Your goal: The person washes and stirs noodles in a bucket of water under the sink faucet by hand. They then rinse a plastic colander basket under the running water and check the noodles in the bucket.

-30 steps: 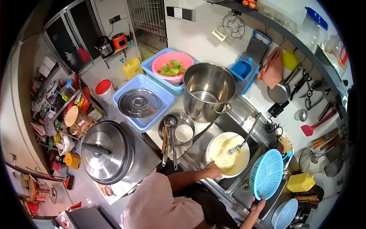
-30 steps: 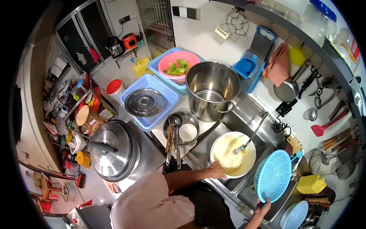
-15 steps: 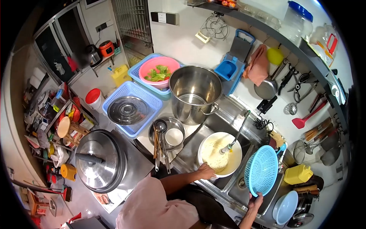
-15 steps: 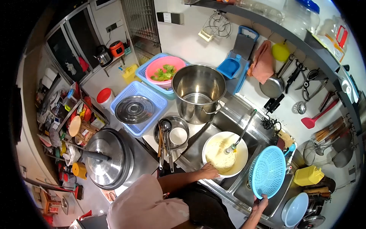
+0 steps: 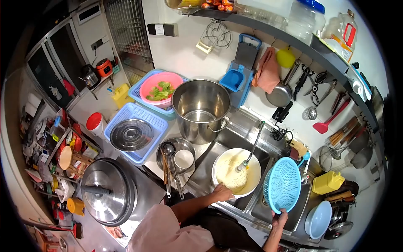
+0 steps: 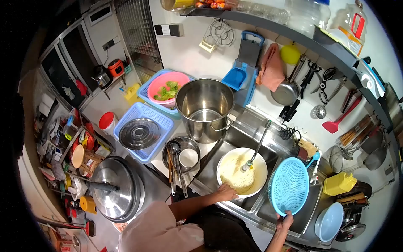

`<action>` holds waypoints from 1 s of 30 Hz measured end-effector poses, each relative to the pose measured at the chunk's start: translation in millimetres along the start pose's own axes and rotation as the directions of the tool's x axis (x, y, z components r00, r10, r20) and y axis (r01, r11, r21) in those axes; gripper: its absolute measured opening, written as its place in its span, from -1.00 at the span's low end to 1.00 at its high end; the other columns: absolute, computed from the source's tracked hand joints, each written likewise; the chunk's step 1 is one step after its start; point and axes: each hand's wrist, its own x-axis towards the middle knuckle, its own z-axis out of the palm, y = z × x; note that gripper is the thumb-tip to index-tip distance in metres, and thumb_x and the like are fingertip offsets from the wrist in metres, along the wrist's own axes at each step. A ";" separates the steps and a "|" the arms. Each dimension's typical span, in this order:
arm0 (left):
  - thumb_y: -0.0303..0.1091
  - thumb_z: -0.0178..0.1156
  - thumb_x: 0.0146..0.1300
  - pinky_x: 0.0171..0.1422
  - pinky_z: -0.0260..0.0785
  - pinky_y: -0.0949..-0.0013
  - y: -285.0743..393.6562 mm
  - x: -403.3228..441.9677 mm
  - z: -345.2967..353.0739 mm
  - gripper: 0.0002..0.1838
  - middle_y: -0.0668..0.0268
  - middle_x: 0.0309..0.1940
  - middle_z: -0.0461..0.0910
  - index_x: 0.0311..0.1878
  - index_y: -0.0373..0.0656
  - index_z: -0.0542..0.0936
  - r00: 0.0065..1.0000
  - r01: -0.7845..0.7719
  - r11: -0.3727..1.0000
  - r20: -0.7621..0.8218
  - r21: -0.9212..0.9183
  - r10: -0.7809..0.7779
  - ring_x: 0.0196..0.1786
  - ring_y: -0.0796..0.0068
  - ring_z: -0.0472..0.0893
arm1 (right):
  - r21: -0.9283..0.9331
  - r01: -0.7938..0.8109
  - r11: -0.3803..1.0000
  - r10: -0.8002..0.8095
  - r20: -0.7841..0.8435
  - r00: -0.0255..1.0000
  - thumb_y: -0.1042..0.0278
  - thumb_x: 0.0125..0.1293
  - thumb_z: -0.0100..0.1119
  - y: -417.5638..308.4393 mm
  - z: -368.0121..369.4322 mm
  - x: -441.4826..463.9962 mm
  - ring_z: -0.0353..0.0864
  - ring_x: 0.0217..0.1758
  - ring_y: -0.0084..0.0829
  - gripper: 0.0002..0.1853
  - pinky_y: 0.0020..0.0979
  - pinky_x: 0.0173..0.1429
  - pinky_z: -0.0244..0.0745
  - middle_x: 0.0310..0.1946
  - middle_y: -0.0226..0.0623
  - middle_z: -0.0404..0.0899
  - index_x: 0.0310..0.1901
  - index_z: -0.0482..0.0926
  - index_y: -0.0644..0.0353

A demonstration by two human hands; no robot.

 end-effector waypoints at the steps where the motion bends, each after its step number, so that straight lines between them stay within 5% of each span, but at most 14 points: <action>1: 0.17 0.12 0.39 0.36 0.17 0.04 2.1 -2.2 -2.3 -0.54 0.14 -0.15 0.74 -0.03 0.02 0.76 1.000 0.003 1.000 -0.016 -0.004 -0.003 0.05 0.10 0.64 | 0.007 0.002 1.000 -0.002 -0.005 1.000 0.47 0.16 0.11 0.6 2.0 -1.4 0.73 -0.13 -0.23 -0.53 -0.24 -0.26 0.77 0.00 -0.19 0.64 0.15 0.49 0.31; 8: 0.20 0.11 0.38 0.54 0.05 -0.04 6.0 -3.9 -11.8 -0.45 0.05 -0.03 0.72 -0.04 -0.12 0.74 0.999 0.037 0.997 0.034 -0.064 -0.034 0.17 0.06 0.62 | 0.012 -0.003 1.000 0.003 -0.019 1.000 0.50 0.19 0.08 1.6 2.4 1.5 0.70 -0.01 -0.17 -0.50 -0.13 -0.12 0.77 0.08 -0.16 0.60 0.22 0.45 0.33; 14: 0.19 0.09 0.40 0.47 0.10 0.05 5.5 -2.5 -10.8 -0.51 0.13 -0.07 0.74 -0.03 0.01 0.76 0.998 0.048 0.999 0.051 -0.013 -0.048 0.14 0.11 0.61 | 0.004 -0.014 1.000 0.014 -0.001 1.000 0.46 0.19 0.08 2.6 5.5 0.0 0.72 -0.03 -0.22 -0.45 -0.21 -0.18 0.78 0.08 -0.21 0.62 0.28 0.41 0.26; 17: 0.19 0.10 0.39 0.46 0.11 0.03 5.3 -4.0 -10.7 -0.52 0.13 -0.08 0.74 -0.05 0.01 0.76 0.999 0.027 1.000 0.024 -0.014 -0.026 0.12 0.10 0.63 | 0.024 -0.005 1.000 0.005 0.005 1.000 0.53 0.19 0.05 1.2 6.0 -0.6 0.67 0.08 -0.10 -0.44 -0.05 -0.02 0.77 0.14 -0.09 0.55 0.28 0.36 0.39; 30: 0.20 0.11 0.38 0.49 0.07 0.05 3.2 -0.9 -5.8 -0.51 0.15 -0.14 0.75 -0.08 -0.02 0.75 1.000 0.029 0.999 -0.003 -0.019 -0.029 0.07 0.16 0.65 | -0.031 0.006 1.000 -0.006 -0.022 1.000 0.49 0.24 0.06 -3.4 17.0 -17.7 0.71 -0.01 -0.16 -0.50 -0.20 -0.12 0.78 0.08 -0.10 0.59 0.23 0.40 0.41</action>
